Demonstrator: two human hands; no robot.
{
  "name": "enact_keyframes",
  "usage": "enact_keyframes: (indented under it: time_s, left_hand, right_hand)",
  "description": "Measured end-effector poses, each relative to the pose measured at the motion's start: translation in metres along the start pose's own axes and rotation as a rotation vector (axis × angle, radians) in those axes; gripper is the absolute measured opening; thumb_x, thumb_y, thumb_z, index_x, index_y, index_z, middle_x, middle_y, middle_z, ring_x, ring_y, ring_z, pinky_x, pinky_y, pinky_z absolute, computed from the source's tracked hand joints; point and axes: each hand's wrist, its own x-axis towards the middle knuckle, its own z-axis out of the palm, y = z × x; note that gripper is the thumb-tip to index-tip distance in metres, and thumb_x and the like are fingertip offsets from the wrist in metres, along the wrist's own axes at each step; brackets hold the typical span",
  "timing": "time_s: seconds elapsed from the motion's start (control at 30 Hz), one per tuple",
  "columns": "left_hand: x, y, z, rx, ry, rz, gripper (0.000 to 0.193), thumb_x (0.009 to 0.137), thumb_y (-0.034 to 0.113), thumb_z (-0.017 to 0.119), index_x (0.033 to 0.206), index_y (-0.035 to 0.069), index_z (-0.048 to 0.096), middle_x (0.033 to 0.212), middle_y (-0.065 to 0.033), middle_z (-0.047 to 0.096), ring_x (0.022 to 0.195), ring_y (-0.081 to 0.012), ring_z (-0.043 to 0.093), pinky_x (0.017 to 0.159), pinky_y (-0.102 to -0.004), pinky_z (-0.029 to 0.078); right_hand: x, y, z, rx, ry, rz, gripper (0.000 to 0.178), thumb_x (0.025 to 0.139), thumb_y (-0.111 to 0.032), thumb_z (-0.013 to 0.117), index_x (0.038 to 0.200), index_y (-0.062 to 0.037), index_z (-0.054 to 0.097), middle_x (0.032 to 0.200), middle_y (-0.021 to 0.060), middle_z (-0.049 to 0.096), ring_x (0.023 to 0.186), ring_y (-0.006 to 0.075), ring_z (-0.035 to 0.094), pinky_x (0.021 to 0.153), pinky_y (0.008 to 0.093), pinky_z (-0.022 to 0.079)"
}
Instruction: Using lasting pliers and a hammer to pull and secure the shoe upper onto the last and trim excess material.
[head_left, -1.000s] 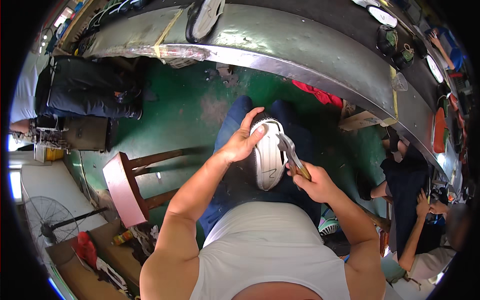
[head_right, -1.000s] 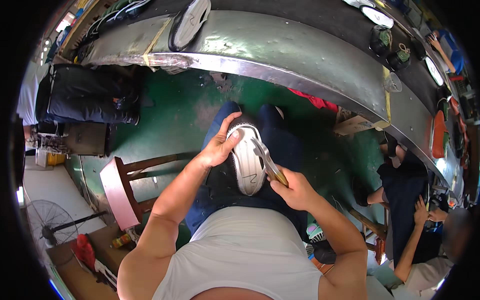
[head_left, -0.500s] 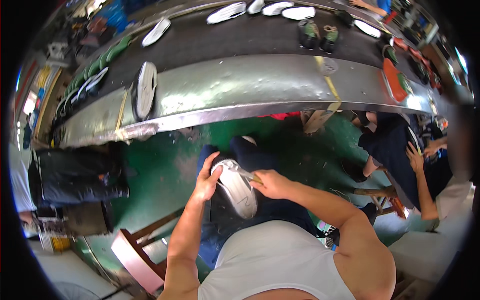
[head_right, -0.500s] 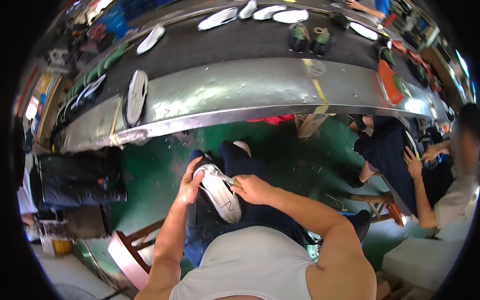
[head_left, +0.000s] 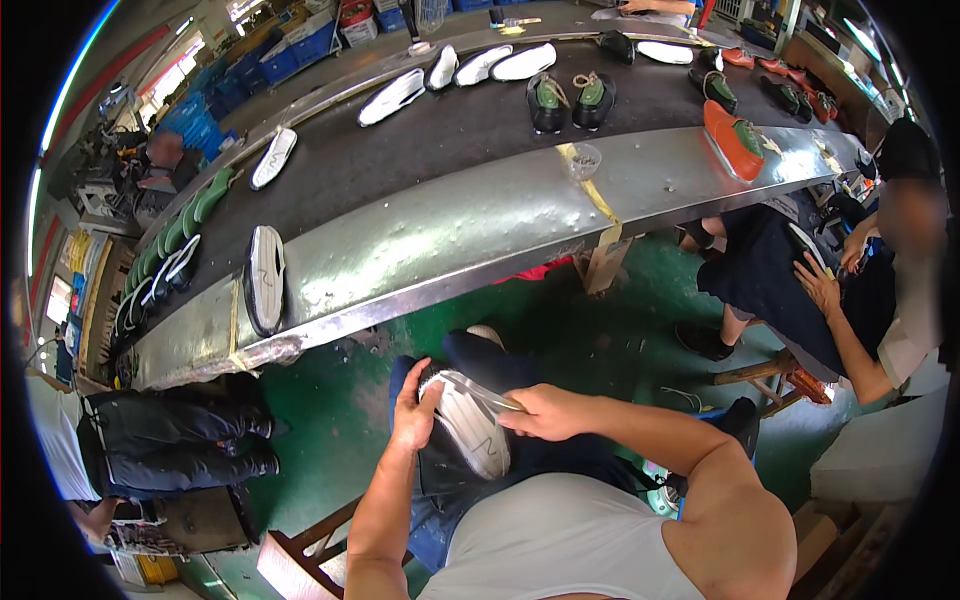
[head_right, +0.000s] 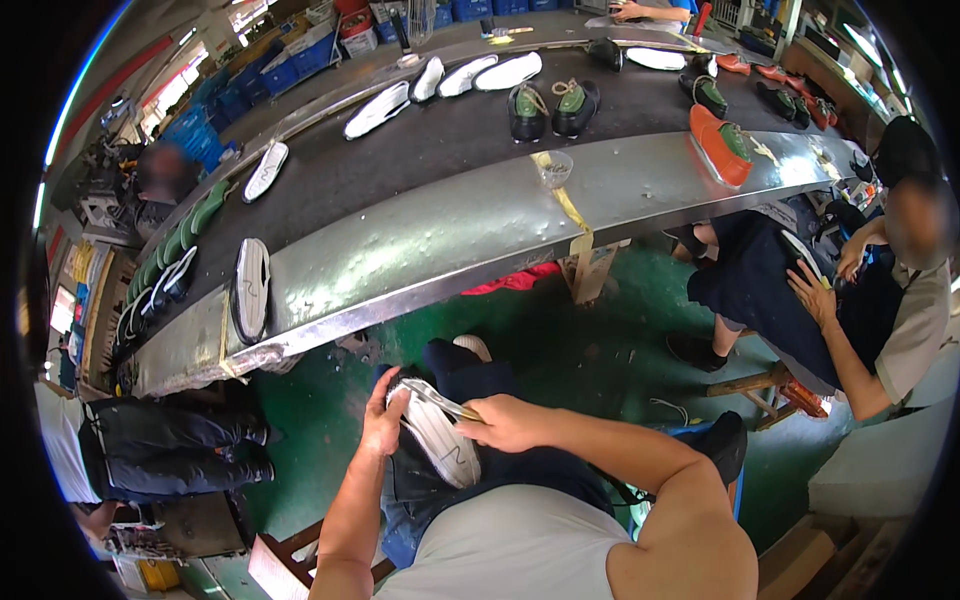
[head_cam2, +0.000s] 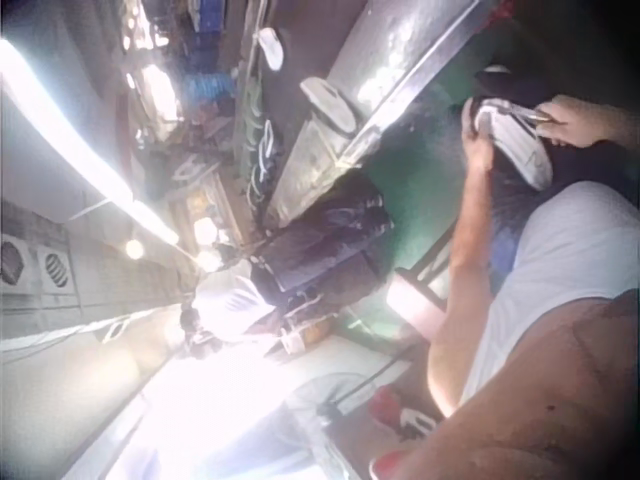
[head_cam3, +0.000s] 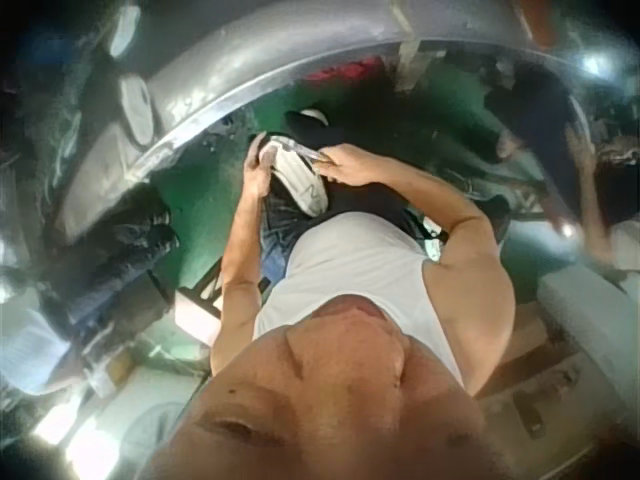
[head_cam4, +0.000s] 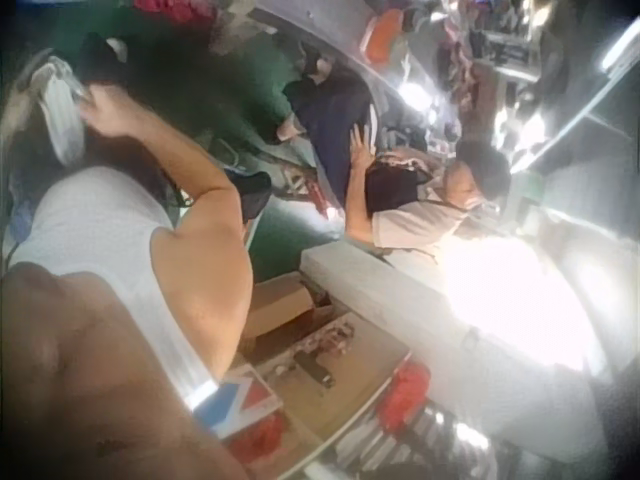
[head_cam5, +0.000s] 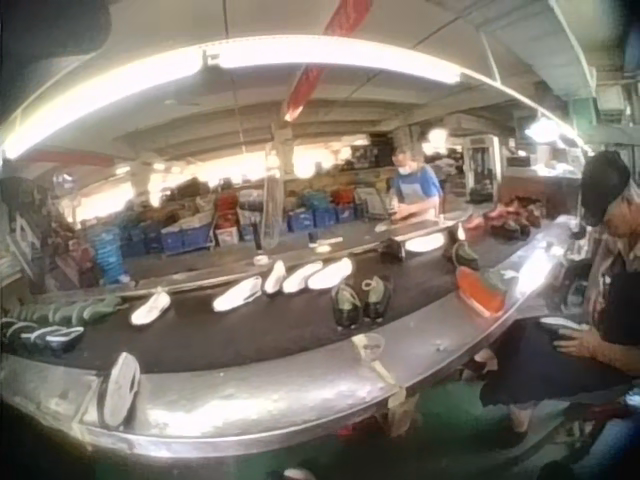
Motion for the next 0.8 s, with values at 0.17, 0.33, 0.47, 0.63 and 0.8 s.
enact_keyframes:
  time_s: [0.17, 0.33, 0.47, 0.63, 0.8]
  left_hand:
    - [-0.007, 0.0, 0.017, 0.355, -0.057, 0.031, 0.075, 0.091, 0.009, 0.07, 0.153, -0.003, 0.03, 0.136, -0.0135, 0.056, 0.123, -0.0203, 0.053, 0.107, -0.0324, 0.041]
    - [-0.016, 0.004, 0.008, 0.199, -0.25, -0.093, 0.085, 0.09, 0.01, 0.07, 0.157, -0.001, 0.019, 0.146, -0.0158, 0.048, 0.134, -0.0218, 0.044, 0.11, -0.0339, 0.037]
    - [-0.016, 0.008, 0.011, 0.681, -0.33, 0.19, 0.082, 0.094, 0.022, 0.067, 0.158, 0.005, 0.019, 0.131, -0.0171, 0.054, 0.124, -0.0289, 0.049, 0.106, -0.0391, 0.04]
    - [-0.02, -0.05, 0.013, 0.835, 0.044, 0.553, 0.039, 0.102, 0.029, 0.047, 0.129, 0.002, 0.057, 0.106, -0.0196, 0.063, 0.101, -0.0359, 0.06, 0.092, -0.0428, 0.047]
    - [0.037, -0.098, -0.016, 0.101, 0.511, -0.111, 0.036, 0.105, 0.033, 0.047, 0.097, 0.002, 0.062, 0.089, -0.008, 0.066, 0.067, -0.0224, 0.061, 0.062, -0.0348, 0.05]
  right_hand:
    - [0.035, 0.034, 0.012, -0.321, 0.306, -0.147, 0.04, 0.096, -0.037, 0.063, 0.106, 0.0016, 0.058, 0.092, 0.0228, 0.067, 0.089, 0.0387, 0.067, 0.078, 0.0447, 0.052]
    - [0.037, 0.07, 0.025, -0.31, 0.527, -0.035, 0.059, 0.083, -0.041, 0.079, 0.118, 0.0009, 0.056, 0.107, 0.018, 0.066, 0.098, 0.0288, 0.067, 0.085, 0.037, 0.053]
    - [0.073, 0.143, 0.048, 0.358, 0.292, -0.191, 0.054, 0.089, -0.034, 0.076, 0.122, 0.0029, 0.055, 0.113, 0.0127, 0.065, 0.103, 0.0183, 0.061, 0.091, 0.0337, 0.05]
    - [0.05, 0.131, 0.014, 0.507, 0.118, -0.111, 0.044, 0.092, -0.018, 0.071, 0.129, -0.0013, 0.054, 0.107, 0.0047, 0.064, 0.099, 0.0127, 0.059, 0.087, 0.03, 0.051]
    - [0.045, 0.117, 0.013, 0.38, 0.034, -0.069, 0.048, 0.087, -0.005, 0.064, 0.133, -0.0051, 0.053, 0.096, -0.0011, 0.064, 0.075, 0.0055, 0.056, 0.056, 0.0219, 0.047]
